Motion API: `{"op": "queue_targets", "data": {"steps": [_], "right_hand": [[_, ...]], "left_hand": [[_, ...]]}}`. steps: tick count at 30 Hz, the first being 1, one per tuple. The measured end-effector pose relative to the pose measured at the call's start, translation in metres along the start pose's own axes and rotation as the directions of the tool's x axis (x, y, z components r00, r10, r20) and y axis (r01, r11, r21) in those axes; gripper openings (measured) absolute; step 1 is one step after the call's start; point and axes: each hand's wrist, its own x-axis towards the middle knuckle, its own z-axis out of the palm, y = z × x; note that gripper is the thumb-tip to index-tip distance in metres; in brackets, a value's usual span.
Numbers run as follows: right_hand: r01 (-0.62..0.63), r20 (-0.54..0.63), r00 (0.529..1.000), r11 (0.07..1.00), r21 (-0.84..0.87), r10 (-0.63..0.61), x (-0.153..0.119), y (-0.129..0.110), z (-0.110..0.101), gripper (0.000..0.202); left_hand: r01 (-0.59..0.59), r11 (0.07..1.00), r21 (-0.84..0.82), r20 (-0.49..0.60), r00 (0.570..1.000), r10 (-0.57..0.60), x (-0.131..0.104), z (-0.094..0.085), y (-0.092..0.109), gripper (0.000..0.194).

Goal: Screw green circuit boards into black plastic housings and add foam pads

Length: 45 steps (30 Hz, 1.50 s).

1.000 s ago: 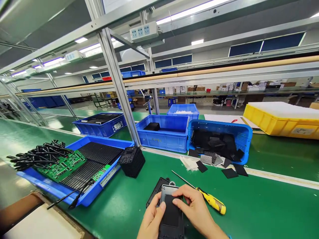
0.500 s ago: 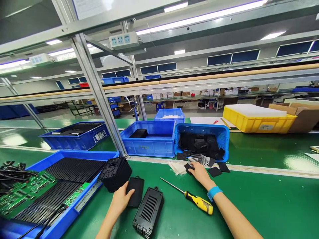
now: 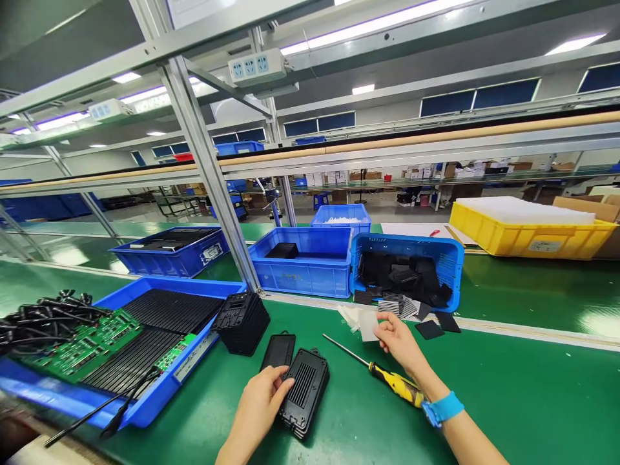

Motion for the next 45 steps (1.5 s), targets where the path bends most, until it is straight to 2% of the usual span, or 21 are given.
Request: {"op": "queue_targets", "data": {"steps": [3, 6, 9, 11, 14, 16, 18, 19, 21, 24, 28, 31, 36, 40, 43, 45], "right_hand": [[0.022, 0.069, 0.997, 0.990, 0.138, -0.031, -0.027, -0.024, 0.024, 0.064], [0.046, 0.138, 0.988, 0.981, 0.188, -0.073, -0.045, -0.039, 0.049, 0.056], [0.111, 0.150, 0.978, 0.974, 0.196, -0.142, -0.054, -0.044, 0.076, 0.047], [0.153, 0.154, 0.971, 0.971, 0.182, -0.182, -0.057, -0.043, 0.091, 0.041], [0.201, 0.153, 0.963, 0.970, 0.139, -0.221, -0.060, -0.039, 0.106, 0.033], [0.272, 0.118, 0.953, 0.960, 0.067, -0.278, -0.062, -0.037, 0.110, 0.028], [0.374, 0.085, 0.925, 0.926, -0.042, -0.370, -0.063, -0.035, 0.112, 0.027], [0.422, 0.074, 0.906, 0.902, -0.096, -0.416, -0.063, -0.034, 0.111, 0.026], [0.479, 0.071, 0.878, 0.864, -0.155, -0.473, -0.061, -0.034, 0.104, 0.029], [0.494, 0.035, 0.868, 0.854, -0.162, -0.495, -0.051, -0.034, 0.081, 0.030], [0.399, -0.140, 0.890, 0.890, -0.219, -0.434, -0.034, -0.024, 0.033, 0.028], [0.310, -0.236, 0.900, 0.919, -0.244, -0.366, -0.028, -0.008, 0.001, 0.034], [0.190, -0.294, 0.903, 0.905, -0.381, -0.313, -0.028, 0.018, -0.037, 0.047], [0.074, -0.317, 0.911, 0.860, -0.506, -0.265, -0.019, 0.035, -0.071, 0.050], [-0.036, -0.299, 0.930, 0.760, -0.649, -0.212, -0.008, 0.045, -0.090, 0.036], [-0.112, -0.295, 0.940, 0.662, -0.742, -0.172, -0.002, 0.051, -0.095, 0.030]], "left_hand": [[-0.004, 0.997, -0.077, -0.057, 0.998, -0.001, -0.003, 0.001, 0.004, 0.049], [-0.005, 0.975, -0.223, -0.090, 0.996, -0.015, -0.006, 0.004, 0.009, 0.053], [0.010, 0.926, -0.377, -0.064, 0.997, -0.037, -0.010, 0.011, 0.012, 0.056], [0.022, 0.848, -0.530, -0.033, 0.998, -0.046, -0.014, 0.017, 0.015, 0.053], [0.037, 0.625, -0.780, -0.007, 0.998, -0.068, -0.021, 0.021, 0.021, 0.047], [0.053, 0.493, -0.868, 0.018, 0.997, -0.074, -0.026, 0.023, 0.026, 0.045], [0.063, 0.437, -0.897, 0.039, 0.997, -0.064, -0.026, 0.023, 0.028, 0.048], [0.059, 0.456, -0.888, 0.031, 0.997, -0.068, -0.025, 0.022, 0.027, 0.050], [0.033, 0.570, -0.821, -0.037, 0.993, -0.110, -0.017, 0.017, 0.019, 0.053], [0.031, 0.745, -0.666, -0.189, 0.959, -0.209, 0.003, 0.001, -0.008, 0.058], [0.104, 0.867, -0.487, -0.291, 0.917, -0.273, 0.031, -0.018, -0.049, 0.060], [0.152, 0.919, -0.363, -0.288, 0.920, -0.266, 0.046, -0.016, -0.065, 0.058], [0.184, 0.969, -0.167, -0.257, 0.940, -0.223, 0.053, 0.003, -0.063, 0.060], [0.193, 0.981, 0.023, -0.247, 0.952, -0.181, 0.051, 0.005, -0.055, 0.058], [0.193, 0.971, 0.141, -0.238, 0.959, -0.156, 0.045, 0.001, -0.048, 0.056], [0.178, 0.967, 0.183, -0.235, 0.963, -0.133, 0.039, -0.002, -0.043, 0.054]]}}
